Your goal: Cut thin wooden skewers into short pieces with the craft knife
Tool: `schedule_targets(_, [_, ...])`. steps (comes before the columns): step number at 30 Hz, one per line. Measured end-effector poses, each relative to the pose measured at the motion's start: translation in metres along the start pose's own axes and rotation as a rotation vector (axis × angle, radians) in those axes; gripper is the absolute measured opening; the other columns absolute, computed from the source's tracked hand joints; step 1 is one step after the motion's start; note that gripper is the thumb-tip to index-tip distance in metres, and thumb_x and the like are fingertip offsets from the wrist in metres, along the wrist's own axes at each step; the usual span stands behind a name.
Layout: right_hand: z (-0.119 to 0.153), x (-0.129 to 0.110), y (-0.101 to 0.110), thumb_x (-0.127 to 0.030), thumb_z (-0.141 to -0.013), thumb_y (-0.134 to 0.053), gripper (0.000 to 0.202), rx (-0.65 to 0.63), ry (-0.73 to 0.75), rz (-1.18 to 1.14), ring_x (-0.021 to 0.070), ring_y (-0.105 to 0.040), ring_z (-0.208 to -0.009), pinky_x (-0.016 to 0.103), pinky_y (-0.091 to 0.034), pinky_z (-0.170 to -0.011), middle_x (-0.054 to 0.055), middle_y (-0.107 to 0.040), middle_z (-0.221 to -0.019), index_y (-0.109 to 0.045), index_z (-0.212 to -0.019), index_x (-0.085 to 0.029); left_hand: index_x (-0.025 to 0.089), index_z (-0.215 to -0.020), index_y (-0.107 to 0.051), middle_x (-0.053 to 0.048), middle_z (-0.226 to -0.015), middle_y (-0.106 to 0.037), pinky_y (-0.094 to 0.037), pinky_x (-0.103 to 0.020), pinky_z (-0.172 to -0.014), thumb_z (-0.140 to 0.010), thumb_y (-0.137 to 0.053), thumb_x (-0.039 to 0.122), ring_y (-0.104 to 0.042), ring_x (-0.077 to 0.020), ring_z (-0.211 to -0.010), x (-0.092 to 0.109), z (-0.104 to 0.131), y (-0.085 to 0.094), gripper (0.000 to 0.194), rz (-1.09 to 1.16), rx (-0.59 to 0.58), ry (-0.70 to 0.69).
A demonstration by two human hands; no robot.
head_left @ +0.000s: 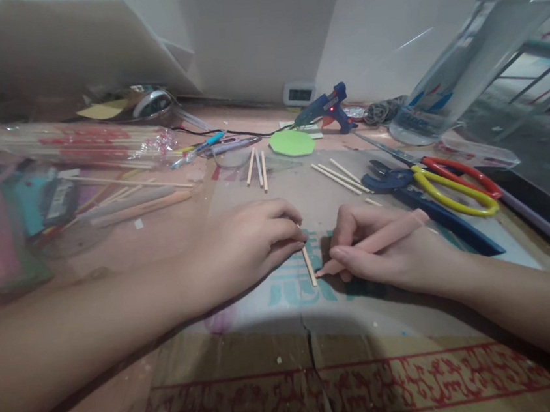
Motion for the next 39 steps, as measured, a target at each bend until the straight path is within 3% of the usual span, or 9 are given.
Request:
schedule_targets(4, [0.001, -0.003, -0.004, -0.025, -0.088, -0.073, 0.024, -0.063, 0.042, -0.041, 0.0113, -0.067, -0.056, 0.018, -0.047, -0.048, 0.001, -0.069, -0.065, -0.061, -0.068, -0.020, 0.018, -0.095, -0.076, -0.006, -0.110, -0.072, -0.054, -0.030, -0.082, -0.099, -0.062, 0.023, -0.070, -0.0191, -0.096, 0.000, 0.000, 0.000, 0.016, -0.002, 0.003, -0.002])
schedule_targets(10, [0.000, -0.002, 0.001, -0.028, -0.090, -0.071, 0.028, 0.005, -0.009, -0.024, 0.0133, -0.068, -0.059, 0.020, -0.048, -0.049, 0.002, -0.070, -0.066, -0.057, -0.067, -0.021, 0.018, -0.098, -0.076, -0.006, -0.111, -0.072, -0.054, -0.030, -0.083, -0.099, -0.061, 0.024, -0.070, -0.0193, -0.098, 0.000, 0.001, 0.000, 0.016, 0.006, -0.001, 0.004])
schedule_targets(16, [-0.001, -0.003, -0.002, -0.028, -0.089, -0.072, 0.026, -0.049, 0.025, -0.009, 0.0114, -0.066, -0.056, 0.018, -0.046, -0.047, 0.001, -0.070, -0.065, -0.059, -0.067, -0.020, 0.018, -0.098, -0.076, -0.006, -0.111, -0.072, -0.054, -0.030, -0.084, -0.099, -0.061, 0.023, -0.069, -0.0196, -0.099, 0.000, 0.000, 0.000, 0.016, 0.001, -0.003, -0.008])
schedule_targets(21, [-0.001, -0.003, 0.003, -0.029, -0.090, -0.071, 0.028, 0.022, 0.037, 0.015, 0.0119, -0.067, -0.057, 0.018, -0.048, -0.048, 0.001, -0.068, -0.063, -0.059, -0.066, -0.020, 0.016, -0.097, -0.077, -0.007, -0.110, -0.072, -0.054, -0.032, -0.084, -0.098, -0.063, 0.023, -0.070, -0.0212, -0.097, 0.002, 0.000, 0.001, 0.016, -0.019, 0.026, -0.040])
schedule_targets(27, [-0.002, -0.002, 0.001, -0.027, -0.092, -0.069, 0.030, -0.015, 0.079, 0.010, 0.0095, -0.066, -0.055, 0.016, -0.047, -0.047, 0.001, -0.068, -0.065, -0.063, -0.063, -0.019, 0.016, -0.100, -0.077, -0.008, -0.112, -0.073, -0.054, -0.034, -0.085, -0.099, -0.061, 0.022, -0.070, -0.0227, -0.099, 0.003, 0.000, 0.000, 0.017, -0.026, 0.025, -0.056])
schedule_targets(32, [-0.004, -0.005, 0.008, -0.024, -0.091, -0.070, 0.028, 0.108, 0.114, 0.082, 0.0106, -0.065, -0.058, 0.018, -0.047, -0.049, 0.001, -0.068, -0.066, -0.063, -0.064, -0.021, 0.017, -0.104, -0.077, -0.008, -0.113, -0.073, -0.054, -0.035, -0.086, -0.099, -0.061, 0.022, -0.070, -0.0237, -0.101, 0.004, 0.000, -0.001, 0.018, -0.038, 0.014, -0.062])
schedule_targets(39, [-0.005, -0.004, 0.007, -0.026, -0.091, -0.069, 0.028, 0.103, 0.073, 0.083, 0.0110, -0.067, -0.059, 0.018, -0.047, -0.049, 0.001, -0.070, -0.067, -0.062, -0.064, -0.021, 0.016, -0.103, -0.078, -0.009, -0.113, -0.073, -0.055, -0.037, -0.085, -0.099, -0.060, 0.022, -0.070, -0.0252, -0.100, 0.004, 0.000, 0.000, 0.019, -0.028, 0.016, -0.061])
Point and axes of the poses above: each hand's wrist, its own z-axis away from the middle knuckle, its own y-axis out of the back of the hand, x = y × z, the point moved 6 cm from there along -z, towards the middle knuckle
